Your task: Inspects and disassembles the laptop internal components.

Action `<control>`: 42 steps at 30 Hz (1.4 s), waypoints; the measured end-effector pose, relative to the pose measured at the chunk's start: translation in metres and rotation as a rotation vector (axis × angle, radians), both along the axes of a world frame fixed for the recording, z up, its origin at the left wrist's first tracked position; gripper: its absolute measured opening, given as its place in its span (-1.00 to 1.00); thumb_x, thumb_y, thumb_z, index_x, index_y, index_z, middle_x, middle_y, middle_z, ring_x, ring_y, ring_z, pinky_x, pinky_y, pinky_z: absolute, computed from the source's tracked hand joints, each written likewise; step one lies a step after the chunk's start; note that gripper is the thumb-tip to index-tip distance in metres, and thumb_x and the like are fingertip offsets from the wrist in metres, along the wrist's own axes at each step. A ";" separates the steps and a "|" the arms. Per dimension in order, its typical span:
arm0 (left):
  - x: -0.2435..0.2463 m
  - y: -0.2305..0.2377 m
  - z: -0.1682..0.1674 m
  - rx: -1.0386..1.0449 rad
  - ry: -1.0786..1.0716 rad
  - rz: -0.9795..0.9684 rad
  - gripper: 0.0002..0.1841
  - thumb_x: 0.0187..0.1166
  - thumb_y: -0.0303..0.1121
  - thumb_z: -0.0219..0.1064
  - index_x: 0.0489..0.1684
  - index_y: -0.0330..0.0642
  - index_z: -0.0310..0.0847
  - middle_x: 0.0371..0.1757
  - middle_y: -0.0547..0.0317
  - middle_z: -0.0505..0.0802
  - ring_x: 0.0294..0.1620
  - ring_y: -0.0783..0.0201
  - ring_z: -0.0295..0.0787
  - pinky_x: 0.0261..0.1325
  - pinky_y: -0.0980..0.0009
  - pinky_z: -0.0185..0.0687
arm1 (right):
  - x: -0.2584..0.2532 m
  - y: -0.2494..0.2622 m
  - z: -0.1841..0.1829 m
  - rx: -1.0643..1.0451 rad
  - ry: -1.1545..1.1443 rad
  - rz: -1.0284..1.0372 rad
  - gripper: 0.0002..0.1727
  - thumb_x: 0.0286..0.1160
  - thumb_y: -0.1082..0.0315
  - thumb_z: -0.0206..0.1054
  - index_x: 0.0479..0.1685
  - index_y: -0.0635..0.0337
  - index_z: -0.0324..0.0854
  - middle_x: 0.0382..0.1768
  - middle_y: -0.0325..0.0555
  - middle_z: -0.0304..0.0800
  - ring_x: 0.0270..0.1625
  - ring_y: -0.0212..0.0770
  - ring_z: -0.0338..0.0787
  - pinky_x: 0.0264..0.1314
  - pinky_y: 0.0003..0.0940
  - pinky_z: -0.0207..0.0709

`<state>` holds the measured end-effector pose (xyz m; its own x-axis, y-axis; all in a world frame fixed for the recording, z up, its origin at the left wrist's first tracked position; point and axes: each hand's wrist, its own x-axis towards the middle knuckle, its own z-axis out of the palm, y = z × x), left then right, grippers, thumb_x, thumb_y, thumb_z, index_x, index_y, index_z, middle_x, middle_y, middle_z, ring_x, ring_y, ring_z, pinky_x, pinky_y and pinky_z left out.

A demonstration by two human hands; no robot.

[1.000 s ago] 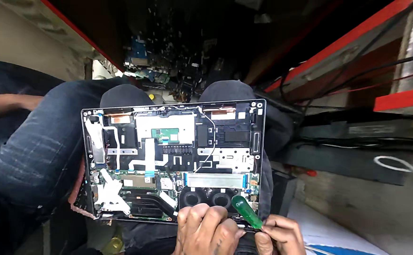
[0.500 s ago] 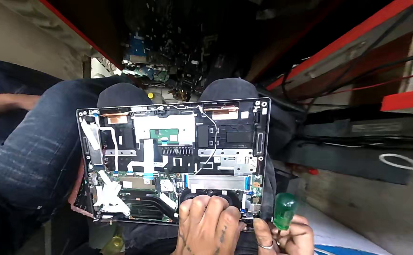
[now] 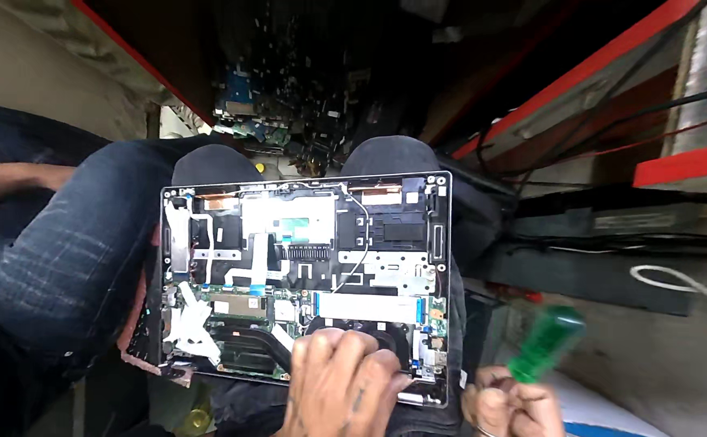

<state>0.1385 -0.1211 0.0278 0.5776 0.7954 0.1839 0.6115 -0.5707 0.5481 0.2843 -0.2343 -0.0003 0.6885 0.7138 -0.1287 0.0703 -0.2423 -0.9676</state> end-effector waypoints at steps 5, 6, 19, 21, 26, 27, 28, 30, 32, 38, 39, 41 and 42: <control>-0.031 0.040 0.018 0.029 0.036 0.027 -0.74 0.66 -0.02 0.28 -0.12 0.05 0.76 -0.14 0.29 0.84 0.00 0.27 0.68 0.09 0.21 0.39 | 0.001 -0.019 0.004 0.040 -0.107 -0.005 -0.92 0.58 0.10 0.40 -0.25 -0.25 0.63 -0.25 -0.79 0.66 -0.24 -0.87 0.61 -0.24 -0.92 0.50; -0.032 0.060 0.026 0.061 0.088 -0.015 -0.70 0.66 -0.05 0.27 -0.04 -0.04 0.81 -0.07 0.18 0.88 0.00 0.18 0.74 0.03 0.11 0.48 | -0.002 -0.023 0.002 0.048 -0.176 0.006 -0.88 0.53 0.09 0.47 -0.26 -0.20 0.65 -0.27 -0.74 0.66 -0.24 -0.86 0.62 -0.21 -0.93 0.50; 0.017 0.194 0.007 -0.304 0.151 -0.312 -0.58 0.83 -0.12 0.05 0.23 -0.13 0.80 0.23 0.07 0.86 0.26 0.13 0.79 0.34 -0.08 0.58 | -0.015 -0.019 -0.025 0.037 -0.560 0.130 -0.46 0.55 -0.06 0.41 0.20 0.25 0.71 -0.55 -0.15 0.51 -0.51 -0.52 0.46 -0.38 -0.76 0.35; 0.018 0.186 0.009 -0.271 0.167 -0.272 -0.57 0.83 -0.08 0.05 0.25 -0.11 0.80 0.26 0.07 0.85 0.28 0.11 0.79 0.32 -0.11 0.59 | -0.016 -0.017 -0.026 0.029 -0.564 0.121 -0.50 0.51 0.00 0.44 0.16 0.26 0.78 -0.53 -0.13 0.58 -0.49 -0.53 0.51 -0.35 -0.78 0.40; 0.013 0.179 0.009 -0.274 0.192 -0.214 -0.51 0.77 0.01 0.12 0.33 -0.11 0.77 0.32 0.06 0.84 0.33 0.05 0.77 0.31 -0.17 0.58 | -0.016 -0.017 -0.026 0.045 -0.450 0.130 -0.50 0.44 0.10 0.51 0.17 0.34 0.78 -0.45 -0.13 0.63 -0.43 -0.60 0.52 -0.30 -0.83 0.40; 0.012 0.179 0.007 -0.284 0.201 -0.210 -0.49 0.76 0.04 0.12 0.38 -0.12 0.74 0.34 0.04 0.82 0.38 0.04 0.74 0.37 -0.17 0.56 | -0.013 -0.017 -0.023 0.056 -0.364 0.159 -0.47 0.42 0.08 0.54 0.21 0.34 0.75 -0.38 -0.16 0.63 -0.40 -0.65 0.52 -0.30 -0.86 0.41; 0.011 0.175 0.006 -0.263 0.206 -0.201 -0.46 0.75 0.06 0.13 0.42 -0.14 0.71 0.40 0.03 0.79 0.49 0.02 0.66 0.49 -0.15 0.49 | -0.010 -0.016 -0.020 0.062 -0.270 0.185 -0.44 0.42 0.06 0.55 0.24 0.34 0.73 -0.32 -0.19 0.63 -0.37 -0.68 0.51 -0.32 -0.86 0.40; 0.011 0.153 0.008 -0.126 0.214 -0.190 -0.40 0.71 0.07 0.19 0.52 -0.21 0.60 0.61 -0.05 0.62 0.78 -0.10 0.27 0.77 -0.17 0.11 | -0.003 -0.009 -0.012 0.060 -0.153 0.174 -0.53 0.43 0.14 0.54 0.14 0.37 0.78 -0.26 -0.24 0.71 -0.36 -0.71 0.55 -0.38 -0.85 0.42; 0.009 0.111 0.011 0.017 0.205 -0.202 -0.32 0.57 0.03 0.34 0.60 -0.21 0.52 0.74 -0.13 0.44 0.87 -0.23 0.03 0.81 -0.33 -0.11 | -0.002 0.000 -0.006 0.036 -0.120 0.109 -0.70 0.38 0.32 0.53 -0.06 0.40 0.80 -0.30 -0.28 0.75 -0.39 -0.73 0.56 -0.40 -0.85 0.43; 0.008 0.024 -0.004 0.002 0.111 -0.148 -0.11 0.32 0.15 0.50 0.75 0.09 0.33 0.83 -0.19 0.27 0.88 -0.31 -0.07 0.68 -0.55 -0.19 | -0.006 0.004 -0.007 -0.004 -0.057 0.102 -0.68 0.38 0.37 0.45 -0.06 0.52 0.77 -0.19 -0.20 0.78 -0.31 -0.72 0.60 -0.34 -0.85 0.45; 0.009 0.023 -0.005 -0.006 0.112 -0.147 -0.09 0.30 0.13 0.52 0.77 0.10 0.30 0.85 -0.20 0.23 0.89 -0.30 -0.11 0.69 -0.55 -0.22 | -0.008 0.004 -0.007 0.003 -0.060 0.099 -0.69 0.38 0.39 0.44 -0.06 0.53 0.77 -0.16 -0.19 0.80 -0.26 -0.70 0.65 -0.27 -0.84 0.52; 0.011 0.021 -0.004 0.000 0.124 -0.163 -0.11 0.31 0.07 0.54 0.76 0.07 0.33 0.86 -0.22 0.20 0.90 -0.30 -0.14 0.72 -0.51 -0.19 | -0.012 0.006 -0.007 0.006 -0.077 0.089 -0.70 0.40 0.41 0.42 -0.07 0.54 0.77 -0.15 -0.16 0.84 -0.17 -0.67 0.74 -0.13 -0.80 0.63; 0.011 0.021 -0.003 0.029 0.135 -0.177 -0.17 0.34 0.04 0.53 0.71 0.06 0.38 0.85 -0.22 0.22 0.89 -0.29 -0.12 0.72 -0.49 -0.16 | -0.014 0.007 -0.006 0.001 -0.085 0.084 -0.71 0.40 0.41 0.42 -0.08 0.55 0.77 -0.15 -0.14 0.85 -0.18 -0.67 0.75 -0.12 -0.80 0.64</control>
